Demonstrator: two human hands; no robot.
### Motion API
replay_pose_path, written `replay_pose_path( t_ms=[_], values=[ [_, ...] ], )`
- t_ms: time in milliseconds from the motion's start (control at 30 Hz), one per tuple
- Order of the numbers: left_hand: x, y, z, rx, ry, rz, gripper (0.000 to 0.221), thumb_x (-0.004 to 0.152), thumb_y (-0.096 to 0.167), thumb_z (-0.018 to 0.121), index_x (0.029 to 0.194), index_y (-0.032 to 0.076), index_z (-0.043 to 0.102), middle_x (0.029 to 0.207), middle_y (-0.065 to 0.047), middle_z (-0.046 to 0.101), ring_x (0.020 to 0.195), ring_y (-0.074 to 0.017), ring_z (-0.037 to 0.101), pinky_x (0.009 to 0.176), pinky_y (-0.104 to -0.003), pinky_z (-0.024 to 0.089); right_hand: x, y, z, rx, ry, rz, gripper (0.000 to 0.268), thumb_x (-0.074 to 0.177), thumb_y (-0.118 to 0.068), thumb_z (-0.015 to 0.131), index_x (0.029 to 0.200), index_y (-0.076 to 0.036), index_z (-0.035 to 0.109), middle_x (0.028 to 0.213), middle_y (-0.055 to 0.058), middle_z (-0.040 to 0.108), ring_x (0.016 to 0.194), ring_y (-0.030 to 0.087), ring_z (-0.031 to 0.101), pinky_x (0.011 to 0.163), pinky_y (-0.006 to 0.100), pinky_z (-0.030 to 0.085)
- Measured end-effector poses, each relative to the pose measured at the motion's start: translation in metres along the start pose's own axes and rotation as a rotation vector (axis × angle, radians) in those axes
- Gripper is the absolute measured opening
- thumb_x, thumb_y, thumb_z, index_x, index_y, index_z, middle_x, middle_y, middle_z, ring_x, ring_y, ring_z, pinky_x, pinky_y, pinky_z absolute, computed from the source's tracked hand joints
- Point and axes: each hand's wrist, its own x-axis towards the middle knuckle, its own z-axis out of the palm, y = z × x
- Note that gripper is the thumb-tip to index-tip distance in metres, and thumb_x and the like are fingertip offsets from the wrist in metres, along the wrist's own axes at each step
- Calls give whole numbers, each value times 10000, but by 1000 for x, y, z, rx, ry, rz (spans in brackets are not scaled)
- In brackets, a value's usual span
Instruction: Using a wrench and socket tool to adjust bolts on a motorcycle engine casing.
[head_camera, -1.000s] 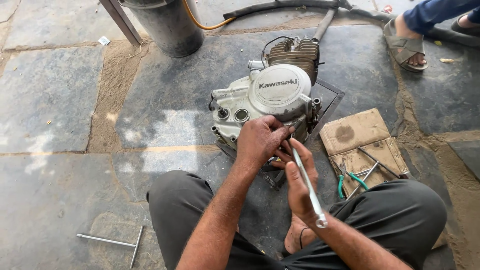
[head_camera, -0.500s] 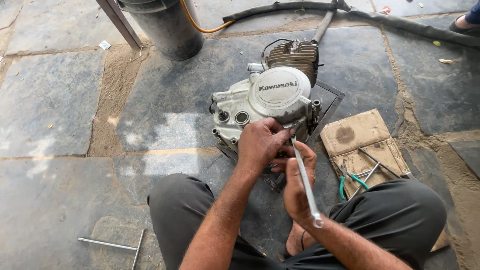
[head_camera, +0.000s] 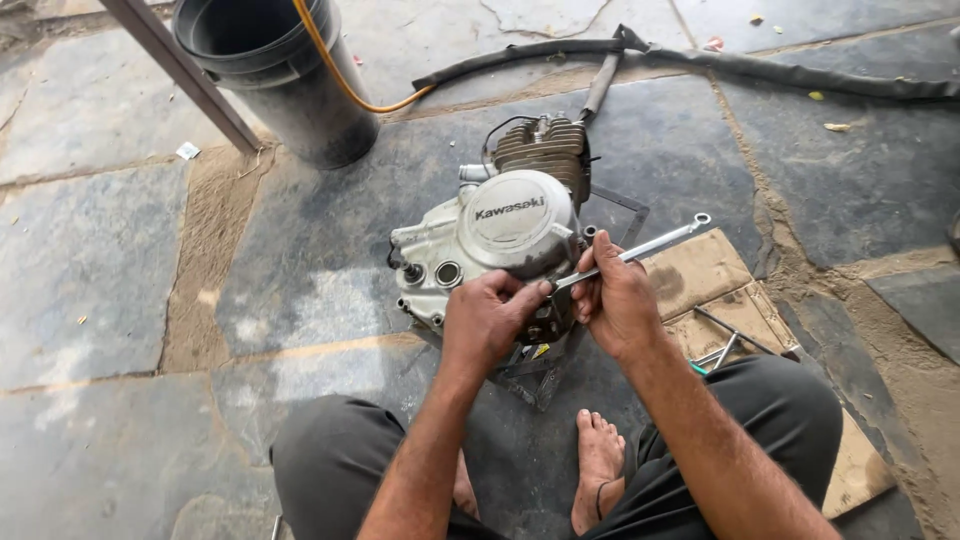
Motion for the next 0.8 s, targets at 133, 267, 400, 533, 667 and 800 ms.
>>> replay_pose_path(
  t_ms=[133,267,400,533,667,800],
  values=[
    [2,-12,3,-81,-26,-46,415,809,432,833,768,23,772,613,-94,732,537,-138,677,508,-318,522,-27,1,1,56,-107,-75,426,1111,-394,447,879,-71,599,626,88,654,430,167,572,406,299,487],
    [3,-6,7,-45,4,-15,380,815,418,822,791,41,780,626,-75,738,529,-136,683,494,-318,527,-62,24,7,-40,-185,-199,320,1088,-255,463,1061,6,647,984,196,731,860,264,729,780,397,616],
    [-5,3,10,71,30,-67,365,835,440,812,816,77,779,650,-61,743,540,-148,693,504,-330,541,-91,41,29,-390,-54,-334,301,1057,-182,506,1194,37,661,1144,215,745,1053,254,733,895,385,618],
    [-3,2,5,48,44,-20,342,831,420,816,820,80,784,651,-64,750,555,-146,713,525,-331,548,-100,53,43,-459,-23,-358,348,1012,-140,563,1311,33,604,1210,212,716,1108,247,708,899,368,596],
    [4,-6,6,31,-30,-45,328,814,414,818,839,88,788,669,-55,755,572,-149,723,533,-325,565,-98,49,49,-388,-9,-307,414,1009,-223,507,1365,-11,514,1235,178,689,1055,226,722,825,349,618],
    [3,-2,4,121,-53,-45,345,808,429,827,840,87,795,677,-59,754,575,-158,717,540,-322,554,-55,28,21,-78,148,-220,362,1096,-350,436,1175,-37,599,775,153,697,580,207,647,520,332,559]
  ],
)
